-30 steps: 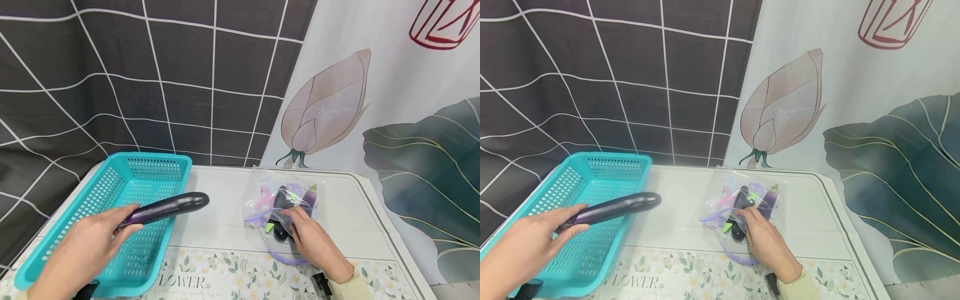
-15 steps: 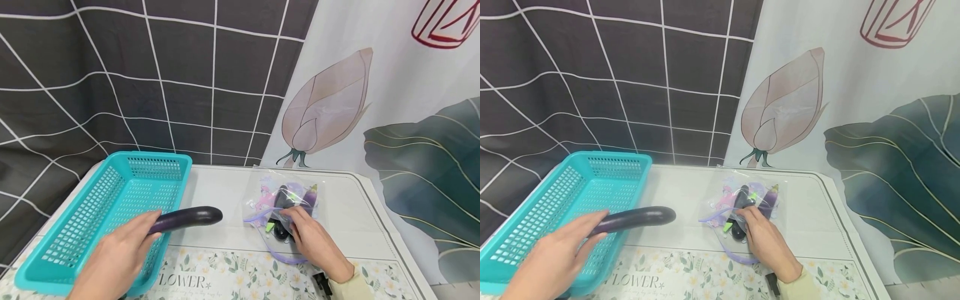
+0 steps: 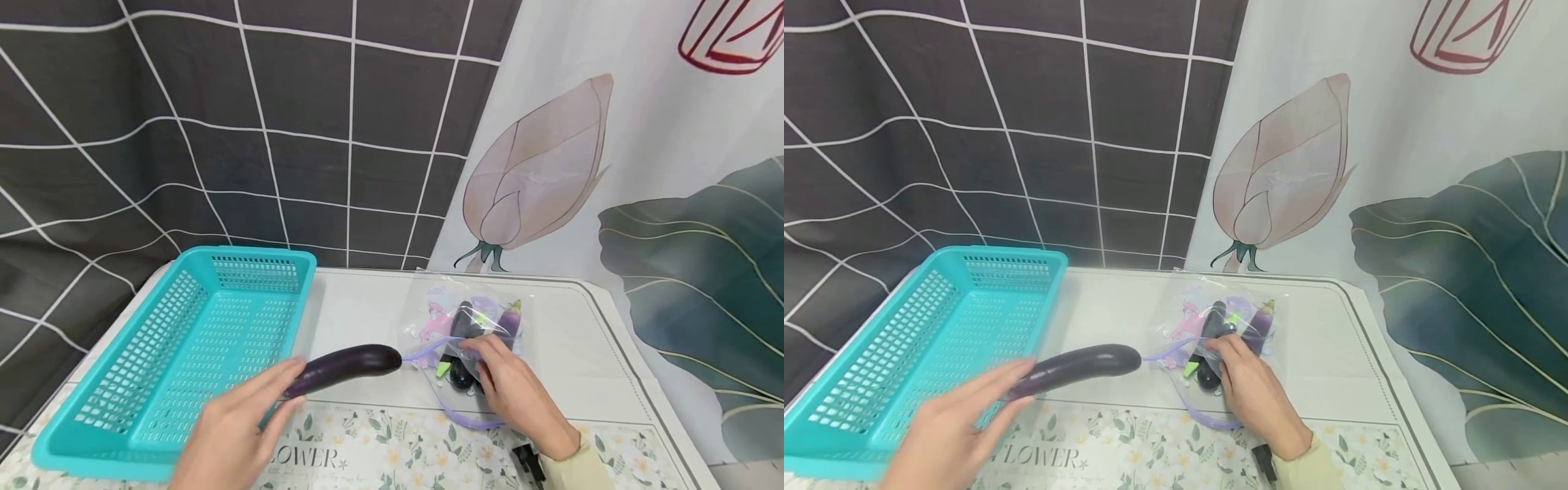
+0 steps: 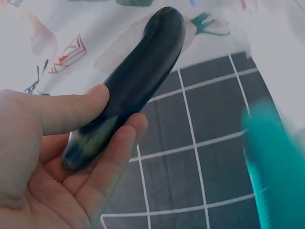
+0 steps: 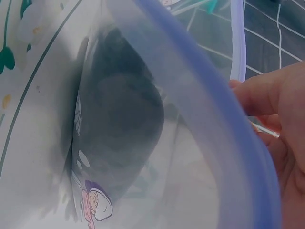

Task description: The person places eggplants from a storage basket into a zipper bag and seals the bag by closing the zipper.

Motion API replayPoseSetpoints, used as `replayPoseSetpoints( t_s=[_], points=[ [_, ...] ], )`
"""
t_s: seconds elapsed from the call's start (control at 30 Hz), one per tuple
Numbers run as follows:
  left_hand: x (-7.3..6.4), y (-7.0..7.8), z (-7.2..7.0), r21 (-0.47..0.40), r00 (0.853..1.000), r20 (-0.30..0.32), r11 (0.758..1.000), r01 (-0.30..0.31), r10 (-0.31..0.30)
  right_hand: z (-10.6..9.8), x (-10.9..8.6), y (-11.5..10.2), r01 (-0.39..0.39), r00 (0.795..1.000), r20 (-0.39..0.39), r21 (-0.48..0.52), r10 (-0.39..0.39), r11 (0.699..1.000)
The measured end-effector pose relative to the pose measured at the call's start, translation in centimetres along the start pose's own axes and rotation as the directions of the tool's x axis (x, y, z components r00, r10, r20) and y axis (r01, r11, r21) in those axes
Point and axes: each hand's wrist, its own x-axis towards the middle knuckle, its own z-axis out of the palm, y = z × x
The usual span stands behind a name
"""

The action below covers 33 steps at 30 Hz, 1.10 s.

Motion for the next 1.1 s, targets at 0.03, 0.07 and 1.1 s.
replayPoseSetpoints(
  t_s=[0.03, 0.07, 1.1],
  points=[
    [0.0, 0.1, 0.3, -0.011, 1.000, -0.013, 1.000, -0.022, 0.022, -0.1, 0.0, 0.0, -0.002, 1.000, -0.002, -0.003, 0.001, 1.000],
    [0.0, 0.2, 0.7, -0.032, 0.999, -0.026, 0.999, -0.037, 0.036, -0.1, -0.1, 0.0, -0.004, 1.000, -0.002, -0.005, 0.004, 1.000],
    [1.3, 3.4, 6.8, -0.236, 0.907, -0.260, 0.889, -0.393, 0.332, 0.3, 0.0, 0.1, 0.042, 0.995, -0.091, -0.001, -0.042, 0.999]
  ],
)
